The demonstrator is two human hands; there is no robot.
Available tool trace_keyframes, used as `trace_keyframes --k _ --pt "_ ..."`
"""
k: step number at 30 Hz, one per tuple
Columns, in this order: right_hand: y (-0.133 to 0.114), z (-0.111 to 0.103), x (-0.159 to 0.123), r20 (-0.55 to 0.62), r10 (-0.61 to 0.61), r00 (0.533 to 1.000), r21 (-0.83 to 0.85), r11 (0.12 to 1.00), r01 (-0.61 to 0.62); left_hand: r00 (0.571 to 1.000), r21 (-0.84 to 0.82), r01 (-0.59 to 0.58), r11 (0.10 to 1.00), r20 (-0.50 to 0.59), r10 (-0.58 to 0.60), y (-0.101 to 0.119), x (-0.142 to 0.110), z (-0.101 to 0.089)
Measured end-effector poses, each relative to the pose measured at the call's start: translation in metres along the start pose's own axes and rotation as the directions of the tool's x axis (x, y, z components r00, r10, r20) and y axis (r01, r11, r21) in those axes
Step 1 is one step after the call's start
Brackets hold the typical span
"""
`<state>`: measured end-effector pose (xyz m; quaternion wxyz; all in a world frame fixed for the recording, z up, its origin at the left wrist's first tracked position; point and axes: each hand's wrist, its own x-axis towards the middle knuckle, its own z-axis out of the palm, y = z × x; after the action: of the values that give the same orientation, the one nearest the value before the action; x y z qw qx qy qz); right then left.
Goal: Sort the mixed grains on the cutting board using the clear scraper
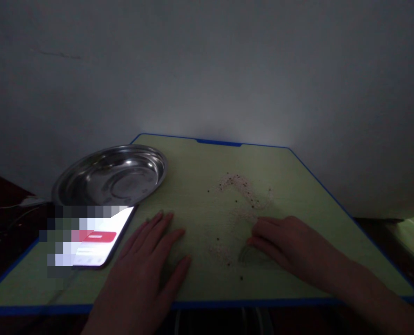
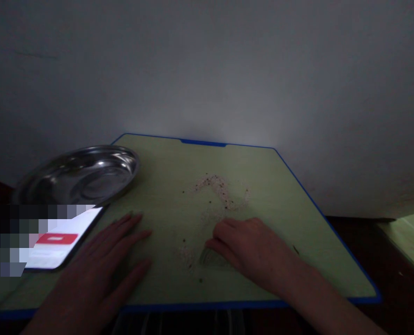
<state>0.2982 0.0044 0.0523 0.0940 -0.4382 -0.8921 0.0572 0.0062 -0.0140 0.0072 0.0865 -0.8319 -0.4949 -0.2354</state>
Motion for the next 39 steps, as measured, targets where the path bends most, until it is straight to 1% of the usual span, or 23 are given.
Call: trace_keyframes --k 4,9,18,24,28,35,39 --pt "0.002 0.004 -0.008 -0.022 0.013 1.0 0.03 0.999 -0.012 1.0 0.001 -0.005 1.0 0.014 0.005 0.0 0.001 0.001" --pt "-0.004 0.008 -0.018 -0.029 0.047 0.998 0.084 0.995 -0.045 1.0 0.003 -0.01 1.0 0.005 0.01 -0.001 -0.001 0.001" --pt "-0.008 0.01 -0.017 -0.041 0.066 0.997 0.17 0.984 -0.058 1.0 -0.006 0.006 1.0 0.028 -0.006 -0.002 -0.002 -0.001" --pt "-0.004 0.01 -0.017 -0.027 0.109 0.994 0.123 0.987 -0.104 1.0 0.01 -0.024 1.0 0.007 0.024 -0.005 -0.002 0.002" --pt "-0.003 0.015 -0.017 0.009 0.125 0.992 0.145 0.982 -0.125 0.999 0.009 -0.031 0.999 0.006 0.031 -0.007 -0.002 0.003" --pt "-0.011 0.015 -0.02 0.007 0.098 0.995 0.177 0.979 -0.098 1.0 0.002 -0.012 1.0 0.003 0.012 -0.006 -0.002 0.003" --pt "-0.012 0.013 -0.021 -0.025 0.104 0.994 0.154 0.983 -0.099 1.0 -0.017 0.01 1.0 0.013 -0.01 -0.004 -0.001 0.002"
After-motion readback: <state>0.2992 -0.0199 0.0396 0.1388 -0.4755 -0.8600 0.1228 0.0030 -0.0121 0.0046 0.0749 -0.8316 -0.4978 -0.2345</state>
